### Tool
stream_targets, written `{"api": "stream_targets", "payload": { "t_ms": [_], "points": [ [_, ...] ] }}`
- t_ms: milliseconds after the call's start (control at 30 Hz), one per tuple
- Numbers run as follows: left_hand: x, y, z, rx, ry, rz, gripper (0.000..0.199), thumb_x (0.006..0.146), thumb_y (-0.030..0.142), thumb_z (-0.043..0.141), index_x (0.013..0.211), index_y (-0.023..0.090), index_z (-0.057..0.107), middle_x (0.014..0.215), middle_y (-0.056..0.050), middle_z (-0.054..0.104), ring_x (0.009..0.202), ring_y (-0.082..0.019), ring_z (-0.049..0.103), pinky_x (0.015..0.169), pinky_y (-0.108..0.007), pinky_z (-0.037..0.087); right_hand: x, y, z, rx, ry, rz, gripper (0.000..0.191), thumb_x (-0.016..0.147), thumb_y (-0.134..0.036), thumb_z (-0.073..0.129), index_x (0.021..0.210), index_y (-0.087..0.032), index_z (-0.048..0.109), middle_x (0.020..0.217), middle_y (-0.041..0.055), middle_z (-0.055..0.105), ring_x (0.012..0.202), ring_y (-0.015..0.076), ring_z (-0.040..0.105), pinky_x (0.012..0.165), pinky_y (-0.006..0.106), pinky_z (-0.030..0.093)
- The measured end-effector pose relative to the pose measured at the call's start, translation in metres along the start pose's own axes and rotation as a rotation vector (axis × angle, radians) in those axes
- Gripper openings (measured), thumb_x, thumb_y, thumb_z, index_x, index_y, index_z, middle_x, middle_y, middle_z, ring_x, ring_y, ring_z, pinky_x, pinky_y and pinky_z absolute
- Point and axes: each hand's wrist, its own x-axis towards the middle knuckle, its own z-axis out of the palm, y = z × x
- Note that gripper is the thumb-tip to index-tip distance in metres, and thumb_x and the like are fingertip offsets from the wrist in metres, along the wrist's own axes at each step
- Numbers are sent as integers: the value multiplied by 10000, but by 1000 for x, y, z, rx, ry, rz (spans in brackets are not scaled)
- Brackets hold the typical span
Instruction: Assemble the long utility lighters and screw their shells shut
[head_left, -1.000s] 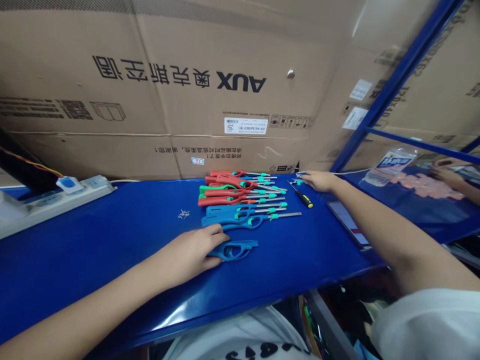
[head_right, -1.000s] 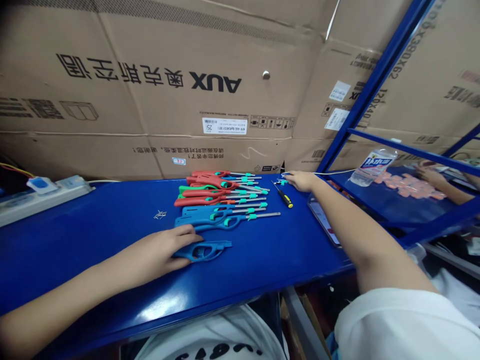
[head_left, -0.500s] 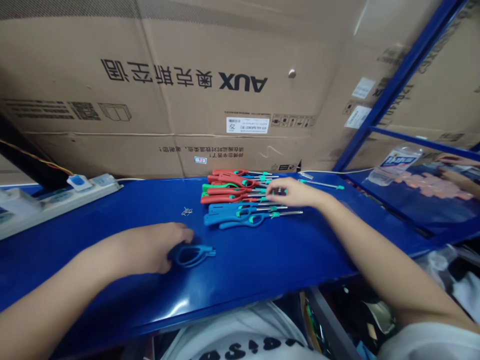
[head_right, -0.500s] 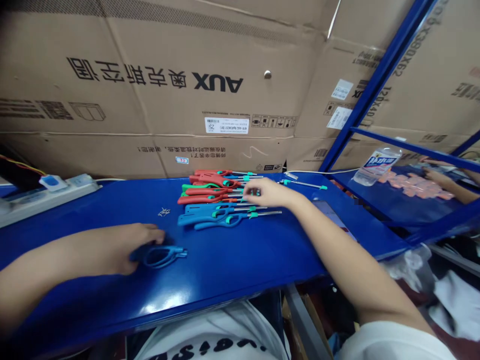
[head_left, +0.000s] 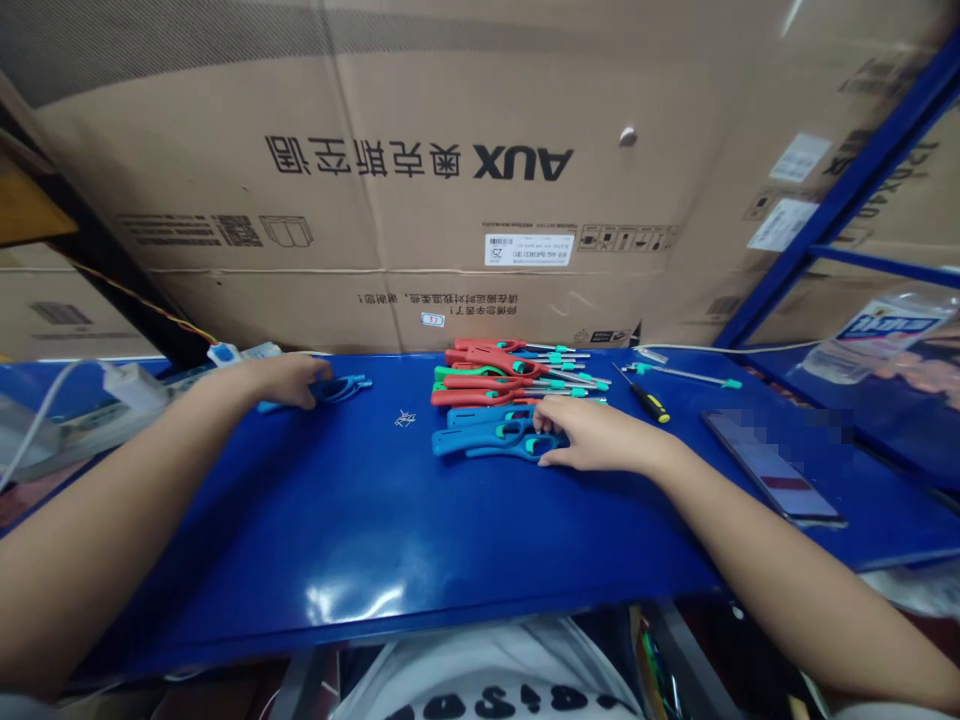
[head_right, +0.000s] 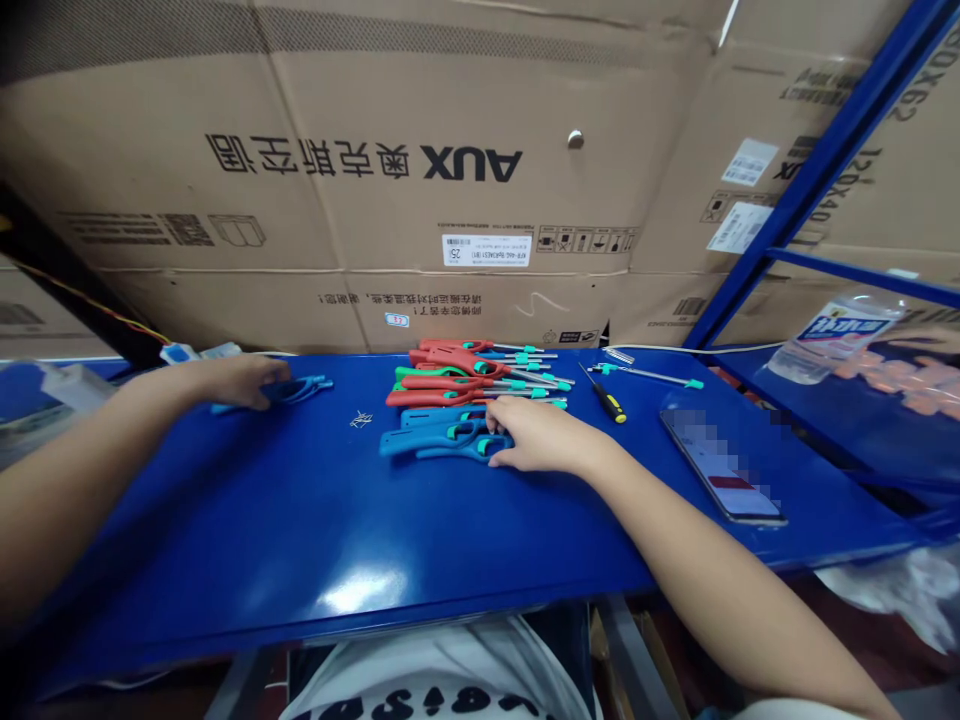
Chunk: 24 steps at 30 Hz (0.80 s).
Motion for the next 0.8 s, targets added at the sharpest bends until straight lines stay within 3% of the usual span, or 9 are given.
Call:
{"api": "stream_targets", "payload": {
  "t_ms": [167, 267, 367, 433, 500, 567, 633, 700, 800],
  "points": [
    [25, 5, 6, 108, -71, 38, 352, 665, -64, 607, 980, 92, 640, 729, 59, 582, 685, -108, 495, 669, -164, 384, 1, 5, 2, 108, -13, -12, 332, 793, -311, 787, 1030, -178, 595, 999, 49, 635, 888, 201, 585, 743, 292, 441],
    [29, 13, 10, 167, -1, 46, 334, 711, -43, 586, 1021, 72, 630, 862, -15, 634, 799, -151, 531, 799, -254, 459, 1, 7, 2, 134, -8, -9, 334, 795, -300, 789, 1038, -173, 599, 1003, 53, 639, 898, 200, 587, 755, 288, 443],
    [24, 35, 13, 203, 124, 59, 348, 773, -30, 499, 1095, 46, 606, 1039, -125, 637, 964, -242, 563, 919, -428, 475, 0, 8, 1, 118, -1, -34, 304, 811, -313, 775, 1027, -172, 614, 1005, 55, 646, 897, 200, 590, 748, 283, 436],
    [15, 60, 18, 193, 208, 105, 403, 830, -7, 427, 1205, 43, 564, 1180, -180, 594, 1093, -298, 547, 974, -496, 453, -1, 8, 3, 84, 13, -64, 313, 820, -349, 763, 1038, -176, 618, 1011, 56, 652, 894, 202, 593, 734, 282, 427],
    [-1, 94, 27, 157, 254, 182, 376, 871, 49, 431, 1222, 86, 559, 1241, -163, 572, 1182, -292, 521, 1037, -455, 432, -2, 6, 6, 48, 34, -76, 390, 806, -443, 768, 1053, -183, 615, 1023, 56, 654, 899, 211, 595, 714, 283, 414],
    [-24, 128, 37, 99, 214, 303, 276, 893, 134, 486, 1145, 157, 594, 1158, -93, 622, 1116, -236, 571, 1002, -358, 474, -2, 3, 10, 12, 62, -71, 467, 781, -528, 773, 1048, -184, 604, 1032, 56, 653, 895, 215, 594, 688, 281, 397],
    [-49, 155, 49, 26, 103, 497, 235, 923, 228, 507, 1122, 170, 618, 1135, -97, 642, 1079, -256, 589, 966, -394, 502, -2, 1, 13, -24, 78, -70, 467, 784, -539, 770, 1021, -178, 594, 1025, 58, 650, 870, 207, 587, 668, 277, 379],
    [-68, 170, 59, 57, 61, 555, 344, 919, 277, 545, 1248, 186, 594, 1234, -119, 617, 1157, -304, 560, 982, -464, 495, -2, 2, 14, -27, 64, -86, 435, 794, -523, 766, 989, -177, 587, 986, 49, 645, 825, 192, 570, 653, 273, 368],
    [-76, 167, 70, 18, 37, 500, 354, 949, 257, 515, 1291, 209, 594, 1251, -117, 626, 1164, -306, 574, 976, -482, 500, -3, 6, 13, 82, -13, -136, 458, 747, -524, 803, 969, -188, 586, 931, 23, 620, 792, 176, 542, 650, 264, 378]
  ]
}}
